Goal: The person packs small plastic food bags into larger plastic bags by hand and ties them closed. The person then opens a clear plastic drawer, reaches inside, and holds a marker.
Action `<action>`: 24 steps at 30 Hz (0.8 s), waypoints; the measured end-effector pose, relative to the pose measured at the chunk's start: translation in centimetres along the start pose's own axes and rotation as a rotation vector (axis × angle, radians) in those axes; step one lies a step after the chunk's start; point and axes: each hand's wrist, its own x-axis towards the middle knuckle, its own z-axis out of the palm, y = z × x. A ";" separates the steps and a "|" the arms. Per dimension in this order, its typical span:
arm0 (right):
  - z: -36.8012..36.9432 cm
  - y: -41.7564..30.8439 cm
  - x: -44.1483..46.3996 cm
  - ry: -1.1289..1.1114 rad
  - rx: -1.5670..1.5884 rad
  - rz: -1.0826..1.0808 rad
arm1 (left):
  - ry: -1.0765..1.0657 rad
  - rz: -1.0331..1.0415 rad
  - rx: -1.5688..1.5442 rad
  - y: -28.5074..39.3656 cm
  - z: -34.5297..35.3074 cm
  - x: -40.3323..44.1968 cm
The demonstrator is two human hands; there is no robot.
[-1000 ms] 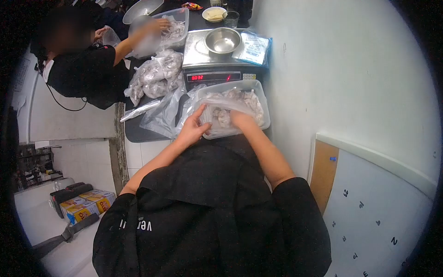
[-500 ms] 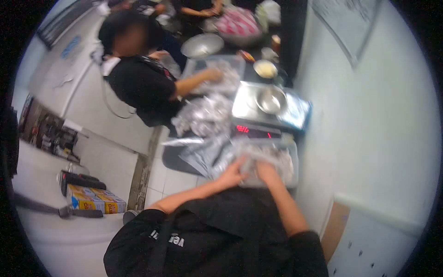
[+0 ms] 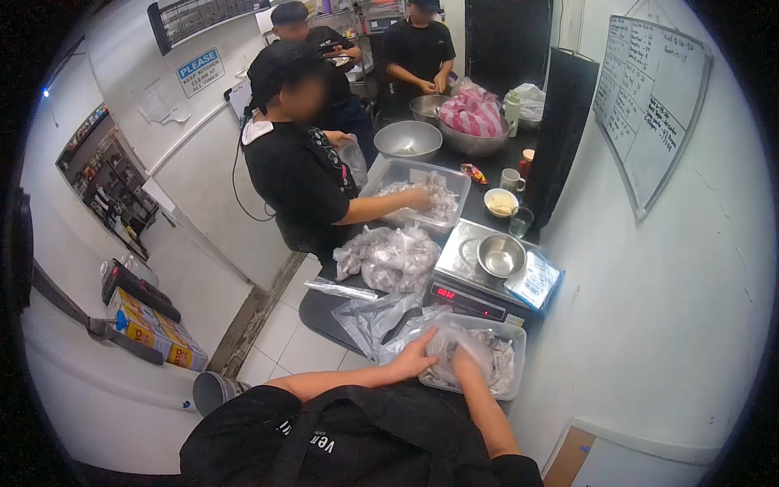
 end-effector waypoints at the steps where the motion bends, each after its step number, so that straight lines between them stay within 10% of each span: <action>1: 0.1 0.4 0.0 -0.002 -0.002 -0.002 | 0.003 -0.001 -0.002 -0.5 0.1 0.1; 7: -3.2 -0.4 -0.3 -0.141 0.263 0.232 | -0.080 0.015 0.106 0.6 -0.4 -0.1; 13: -0.4 2.2 -0.6 0.026 -0.114 0.036 | -0.036 0.219 0.035 0.1 0.2 0.2; 16: -1.2 1.3 -1.4 -0.426 -0.241 0.186 | -0.085 0.189 0.022 1.2 -0.2 0.0; 24: 4.1 5.4 -0.1 0.003 -0.093 0.038 | -0.217 0.129 0.021 -0.1 -0.2 0.3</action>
